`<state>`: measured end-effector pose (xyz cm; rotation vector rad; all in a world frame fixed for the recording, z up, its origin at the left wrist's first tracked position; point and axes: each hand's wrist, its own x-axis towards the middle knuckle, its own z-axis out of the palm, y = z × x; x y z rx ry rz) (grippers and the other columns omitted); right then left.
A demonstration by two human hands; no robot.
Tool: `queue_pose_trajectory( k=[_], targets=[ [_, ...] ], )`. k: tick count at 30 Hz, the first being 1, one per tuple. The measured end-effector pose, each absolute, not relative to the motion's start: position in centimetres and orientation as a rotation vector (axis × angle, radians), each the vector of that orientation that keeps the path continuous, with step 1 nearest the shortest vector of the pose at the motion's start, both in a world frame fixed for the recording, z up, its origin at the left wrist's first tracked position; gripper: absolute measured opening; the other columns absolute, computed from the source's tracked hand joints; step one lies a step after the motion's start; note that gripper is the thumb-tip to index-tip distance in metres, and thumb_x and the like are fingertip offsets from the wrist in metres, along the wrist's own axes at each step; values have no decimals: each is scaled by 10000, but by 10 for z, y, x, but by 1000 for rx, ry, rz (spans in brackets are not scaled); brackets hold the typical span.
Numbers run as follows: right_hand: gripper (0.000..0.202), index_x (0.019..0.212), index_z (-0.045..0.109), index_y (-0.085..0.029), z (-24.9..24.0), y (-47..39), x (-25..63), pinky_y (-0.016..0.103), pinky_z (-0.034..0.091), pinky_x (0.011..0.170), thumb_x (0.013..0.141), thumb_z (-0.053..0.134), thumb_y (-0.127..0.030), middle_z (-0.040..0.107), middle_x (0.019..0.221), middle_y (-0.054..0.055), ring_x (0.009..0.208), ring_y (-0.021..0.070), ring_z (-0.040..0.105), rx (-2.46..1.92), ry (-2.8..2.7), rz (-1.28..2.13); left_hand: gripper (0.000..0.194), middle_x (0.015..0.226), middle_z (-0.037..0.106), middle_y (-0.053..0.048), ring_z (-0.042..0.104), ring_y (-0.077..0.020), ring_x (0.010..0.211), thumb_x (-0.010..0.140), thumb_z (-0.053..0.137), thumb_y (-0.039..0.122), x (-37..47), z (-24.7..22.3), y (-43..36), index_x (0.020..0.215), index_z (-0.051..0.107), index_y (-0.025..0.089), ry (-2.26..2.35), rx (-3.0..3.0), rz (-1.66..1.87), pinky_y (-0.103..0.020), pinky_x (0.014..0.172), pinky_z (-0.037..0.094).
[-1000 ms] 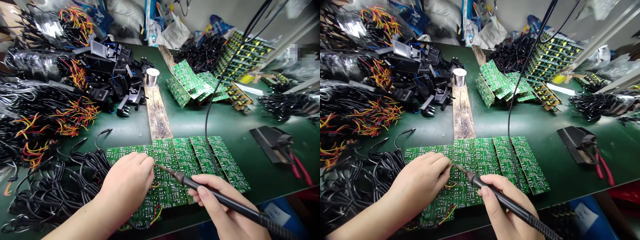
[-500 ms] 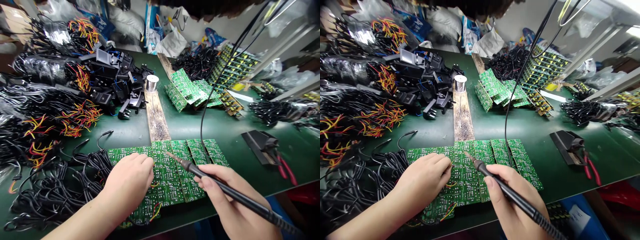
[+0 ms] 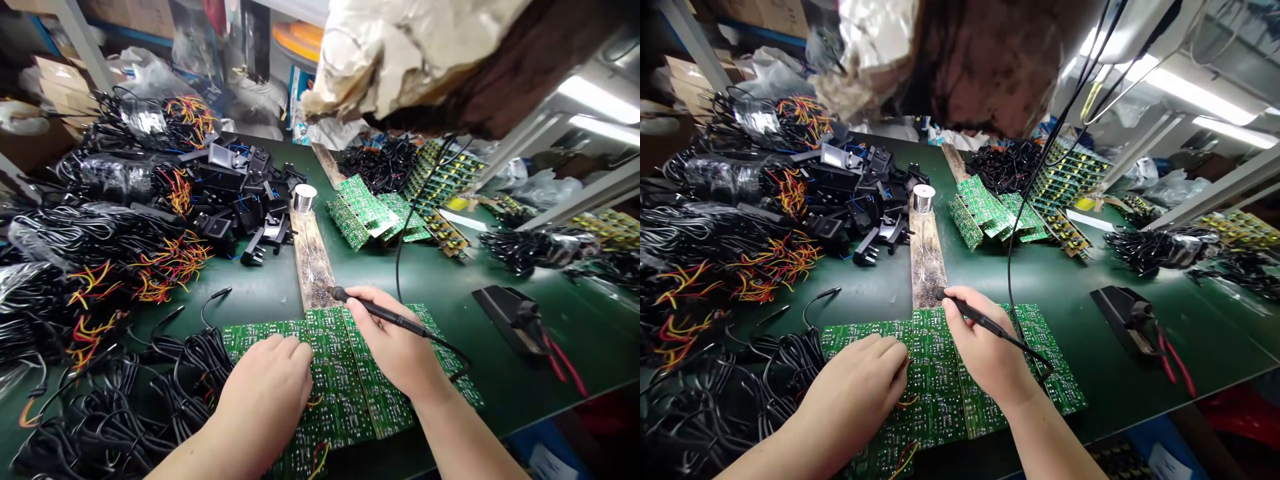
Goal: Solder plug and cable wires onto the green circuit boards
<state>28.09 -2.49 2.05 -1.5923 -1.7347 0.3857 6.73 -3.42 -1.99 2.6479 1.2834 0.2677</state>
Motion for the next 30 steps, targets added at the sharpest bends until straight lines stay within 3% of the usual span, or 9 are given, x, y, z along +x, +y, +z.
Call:
queue_pose_trajectory(
  k=[5, 9, 17, 24, 30],
  targets=[
    [211, 1151, 764, -242, 21, -23, 279, 323, 572, 728, 1066, 614, -365, 776, 952, 3, 709, 154, 671, -1620, -1735, 372, 222, 888, 641, -29, 616, -254, 825, 1037, 456, 149, 65, -20, -35, 903, 613, 231, 1269, 2599, 375, -436, 759, 505],
    [207, 1151, 760, -242, 21, -22, 278, 312, 560, 695, 1065, 617, -365, 758, 887, -12, 671, 146, 652, -1615, -1749, 375, 206, 951, 638, -31, 601, -250, 893, 1032, 464, 177, 62, -14, -36, 945, 643, 232, 1179, 2482, 446, -451, 827, 495],
    [177, 1148, 754, -246, 22, -24, 279, 322, 560, 710, 1073, 620, -333, 769, 945, 1, 747, 162, 683, -1591, -1749, 349, 205, 968, 601, -33, 558, -240, 923, 993, 496, 235, 58, -2, -38, 846, 639, 238, 1028, 2381, 399, -479, 888, 460],
    [187, 1256, 693, -283, 20, -61, 277, 335, 613, 892, 1095, 603, -251, 750, 1091, 9, 954, 167, 740, -1457, -1680, 297, 190, 1031, 596, -60, 546, -258, 956, 1024, 447, 224, 60, -7, -38, 907, 597, 219, 1062, 2456, 367, -499, 894, 457],
    [332, 1294, 605, -247, -9, -82, 248, 327, 610, 1007, 1014, 635, -71, 656, 1199, 43, 1075, 167, 711, -1340, -1731, 335, 187, 1021, 608, -54, 558, -259, 957, 1056, 463, 246, 60, -12, -38, 959, 622, 226, 1081, 2484, 388, -471, 850, 446]
  ],
)
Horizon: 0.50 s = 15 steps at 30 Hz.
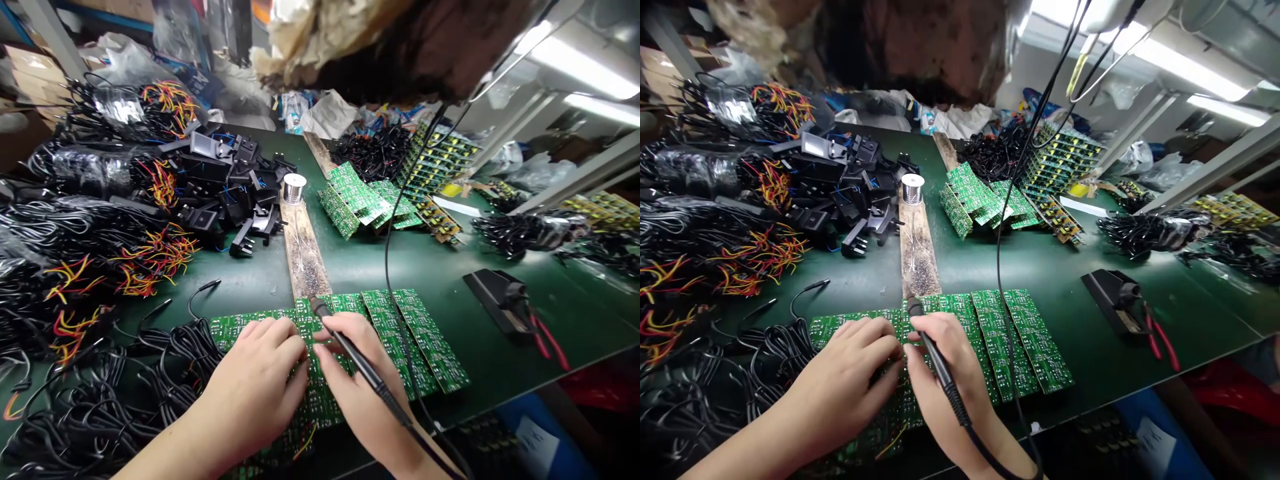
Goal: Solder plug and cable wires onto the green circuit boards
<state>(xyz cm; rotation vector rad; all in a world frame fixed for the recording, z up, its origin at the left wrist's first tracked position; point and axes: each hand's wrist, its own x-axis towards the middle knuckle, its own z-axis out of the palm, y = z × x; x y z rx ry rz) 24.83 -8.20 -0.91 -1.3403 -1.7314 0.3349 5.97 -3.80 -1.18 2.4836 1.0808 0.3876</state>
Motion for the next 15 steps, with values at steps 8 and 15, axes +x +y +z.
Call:
queue_pose_trajectory(
  k=[8, 15],
  targets=[
    [400, 1323, 577, -246, -21, -82, 246, 377, 630, 1030, 1002, 572, -7, 629, 1250, 85, 1155, 219, 683, -1264, -1812, 309, 214, 1031, 642, -45, 581, -254, 970, 1079, 459, 222, 60, -14, -37, 1022, 665, 229, 1087, 2479, 375, -462, 875, 453],
    [393, 1331, 593, -246, -21, -86, 250, 397, 644, 1008, 1010, 563, -22, 646, 1246, 96, 1168, 241, 700, -1323, -1807, 237, 238, 1029, 649, -49, 591, -257, 980, 1096, 436, 236, 60, -13, -37, 1036, 666, 214, 1129, 2492, 380, -474, 881, 470]
  ],
)
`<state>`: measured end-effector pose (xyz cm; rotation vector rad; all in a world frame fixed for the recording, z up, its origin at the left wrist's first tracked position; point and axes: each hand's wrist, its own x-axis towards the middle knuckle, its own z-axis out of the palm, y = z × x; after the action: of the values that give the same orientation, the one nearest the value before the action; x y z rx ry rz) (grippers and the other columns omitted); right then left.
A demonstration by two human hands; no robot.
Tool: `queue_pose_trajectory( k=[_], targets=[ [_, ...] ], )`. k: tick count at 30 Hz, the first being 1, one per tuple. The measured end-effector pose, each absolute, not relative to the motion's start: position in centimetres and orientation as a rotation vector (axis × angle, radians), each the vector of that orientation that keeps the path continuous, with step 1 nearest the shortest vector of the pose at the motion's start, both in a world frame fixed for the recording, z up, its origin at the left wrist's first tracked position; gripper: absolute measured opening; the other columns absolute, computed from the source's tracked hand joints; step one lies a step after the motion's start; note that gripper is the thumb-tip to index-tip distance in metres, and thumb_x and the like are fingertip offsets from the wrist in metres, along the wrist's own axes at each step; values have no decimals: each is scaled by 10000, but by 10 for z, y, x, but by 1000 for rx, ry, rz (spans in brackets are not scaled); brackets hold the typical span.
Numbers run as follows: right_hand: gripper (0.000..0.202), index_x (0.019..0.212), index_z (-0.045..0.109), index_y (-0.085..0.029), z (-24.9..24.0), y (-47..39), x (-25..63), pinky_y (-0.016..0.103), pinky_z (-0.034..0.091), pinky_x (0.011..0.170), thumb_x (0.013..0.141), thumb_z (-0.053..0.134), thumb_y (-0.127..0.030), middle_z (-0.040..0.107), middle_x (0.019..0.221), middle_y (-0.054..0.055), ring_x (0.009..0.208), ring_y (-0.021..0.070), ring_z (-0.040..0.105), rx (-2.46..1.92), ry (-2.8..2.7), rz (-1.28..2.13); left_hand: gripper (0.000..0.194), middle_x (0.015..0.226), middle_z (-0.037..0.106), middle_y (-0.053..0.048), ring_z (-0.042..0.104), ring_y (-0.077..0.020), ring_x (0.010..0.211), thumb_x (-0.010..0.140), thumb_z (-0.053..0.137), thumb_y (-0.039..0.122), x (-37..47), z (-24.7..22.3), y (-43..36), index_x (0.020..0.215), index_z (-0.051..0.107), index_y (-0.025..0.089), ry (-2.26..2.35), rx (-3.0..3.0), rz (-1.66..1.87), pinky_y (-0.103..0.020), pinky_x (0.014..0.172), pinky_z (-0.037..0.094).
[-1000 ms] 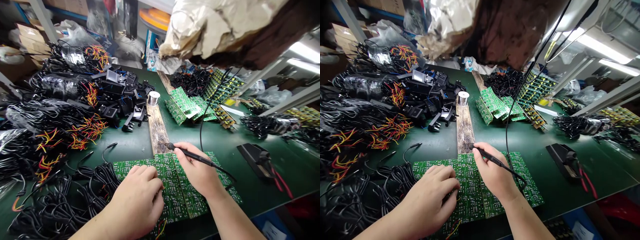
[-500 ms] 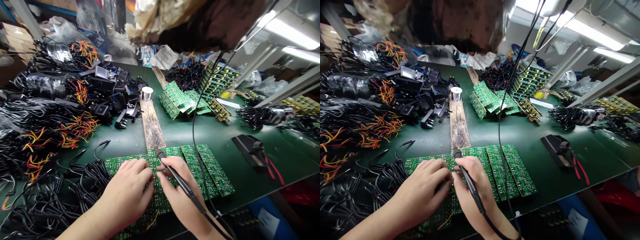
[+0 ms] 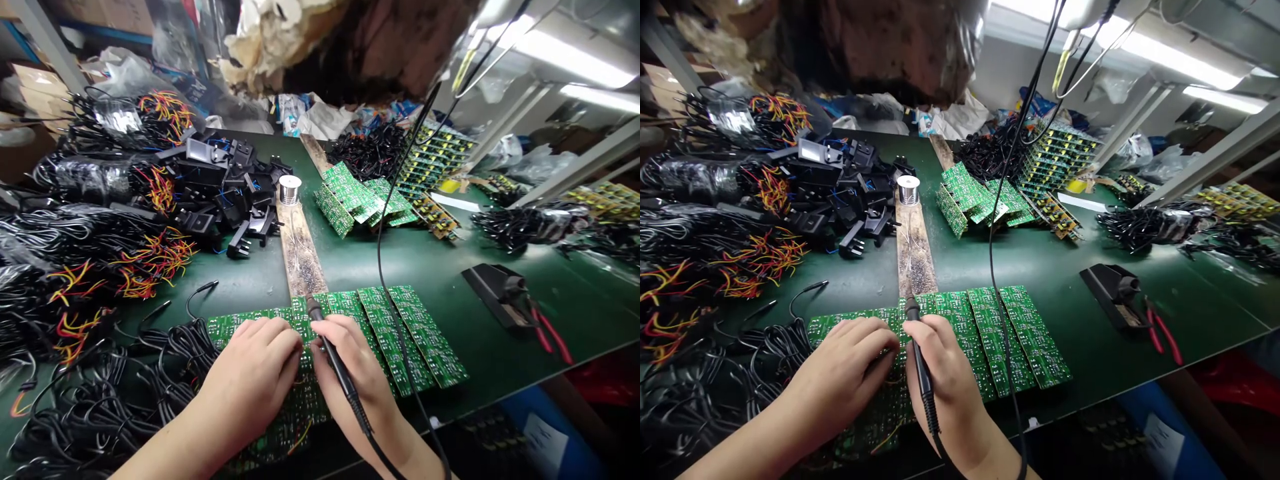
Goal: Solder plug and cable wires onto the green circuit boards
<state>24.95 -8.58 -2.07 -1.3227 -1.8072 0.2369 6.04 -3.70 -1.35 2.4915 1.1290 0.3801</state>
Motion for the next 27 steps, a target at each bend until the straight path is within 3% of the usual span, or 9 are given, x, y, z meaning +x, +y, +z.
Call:
queue_pose_trajectory(
  k=[5, 7, 10, 14, 27],
  targets=[
    [241, 1266, 658, -270, 7, -106, 274, 423, 574, 1112, 1046, 634, -174, 671, 1273, 71, 1216, 241, 674, -1485, -1690, 171, 257, 1058, 624, -71, 580, -260, 970, 1065, 431, 178, 67, -7, -40, 987, 675, 203, 1175, 2505, 320, -480, 879, 496],
    [141, 1181, 705, -300, 17, -117, 288, 341, 624, 1015, 1068, 627, -272, 730, 1195, 26, 1104, 209, 728, -1581, -1636, 209, 272, 1040, 619, -78, 576, -265, 956, 1054, 420, 155, 70, -7, -42, 951, 669, 196, 1200, 2535, 278, -488, 872, 502],
    [159, 1164, 739, -344, 27, -129, 304, 200, 659, 785, 1085, 601, -345, 792, 1018, -30, 869, 150, 783, -1658, -1623, 268, 251, 1011, 613, -87, 570, -286, 948, 1034, 440, 139, 74, -12, -44, 915, 655, 191, 1318, 2608, 232, -514, 870, 499],
    [155, 1120, 759, -329, 30, -134, 309, 140, 644, 636, 1065, 617, -357, 804, 908, -34, 738, 137, 793, -1652, -1641, 344, 188, 1013, 618, -94, 572, -308, 966, 996, 494, 121, 77, -19, -45, 912, 644, 194, 1398, 2703, 234, -521, 872, 491],
    [148, 1040, 752, -312, 23, -125, 300, 138, 646, 617, 1057, 606, -328, 812, 908, -38, 749, 133, 806, -1595, -1606, 563, 172, 990, 626, -80, 570, -288, 933, 1004, 504, 141, 78, -21, -45, 893, 612, 217, 1349, 2752, 269, -493, 855, 474]
  ],
)
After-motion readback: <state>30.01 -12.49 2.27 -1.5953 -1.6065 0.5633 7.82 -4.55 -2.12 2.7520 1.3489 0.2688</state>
